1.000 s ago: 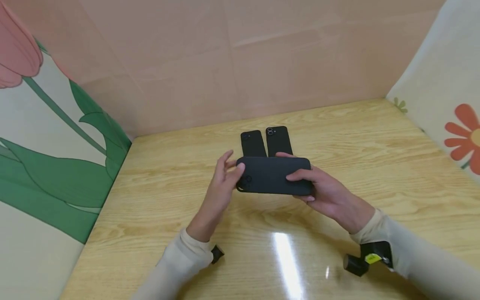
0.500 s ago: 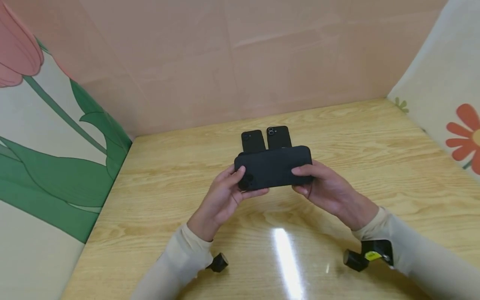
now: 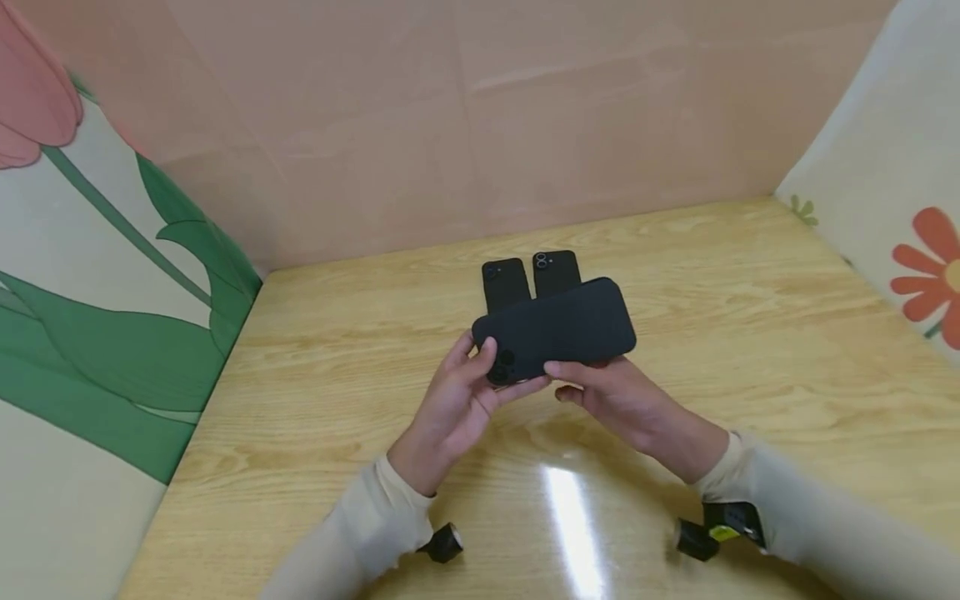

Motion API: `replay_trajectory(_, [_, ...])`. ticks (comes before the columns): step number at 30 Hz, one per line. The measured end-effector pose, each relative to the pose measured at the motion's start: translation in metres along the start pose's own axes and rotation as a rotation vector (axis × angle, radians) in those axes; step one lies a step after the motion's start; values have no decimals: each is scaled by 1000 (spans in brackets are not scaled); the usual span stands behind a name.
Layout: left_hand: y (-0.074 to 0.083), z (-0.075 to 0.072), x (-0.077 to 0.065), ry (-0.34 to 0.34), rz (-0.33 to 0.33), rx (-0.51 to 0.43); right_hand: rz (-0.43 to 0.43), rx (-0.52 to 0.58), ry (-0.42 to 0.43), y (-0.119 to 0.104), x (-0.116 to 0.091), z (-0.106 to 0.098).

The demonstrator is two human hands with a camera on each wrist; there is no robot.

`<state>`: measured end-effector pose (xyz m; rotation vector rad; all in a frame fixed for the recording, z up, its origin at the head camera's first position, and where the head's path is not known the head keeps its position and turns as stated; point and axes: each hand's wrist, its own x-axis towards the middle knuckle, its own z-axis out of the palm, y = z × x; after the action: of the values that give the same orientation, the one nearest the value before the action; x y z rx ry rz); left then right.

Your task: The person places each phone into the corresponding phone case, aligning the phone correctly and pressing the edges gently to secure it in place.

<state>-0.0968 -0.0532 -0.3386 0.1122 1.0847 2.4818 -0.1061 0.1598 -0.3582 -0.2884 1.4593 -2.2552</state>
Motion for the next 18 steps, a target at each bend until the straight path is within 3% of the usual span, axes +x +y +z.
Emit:
replay_trajectory(5, [-6, 6, -5, -8, -18, 60, 19, -209, 86, 8, 0, 12])
replay_trajectory(11, [-13, 12, -4, 42, -25, 130, -41, -240, 229, 10, -7, 13])
replay_trajectory(18, [-13, 13, -4, 145, -5, 126, -100, -270, 264, 13, -6, 16])
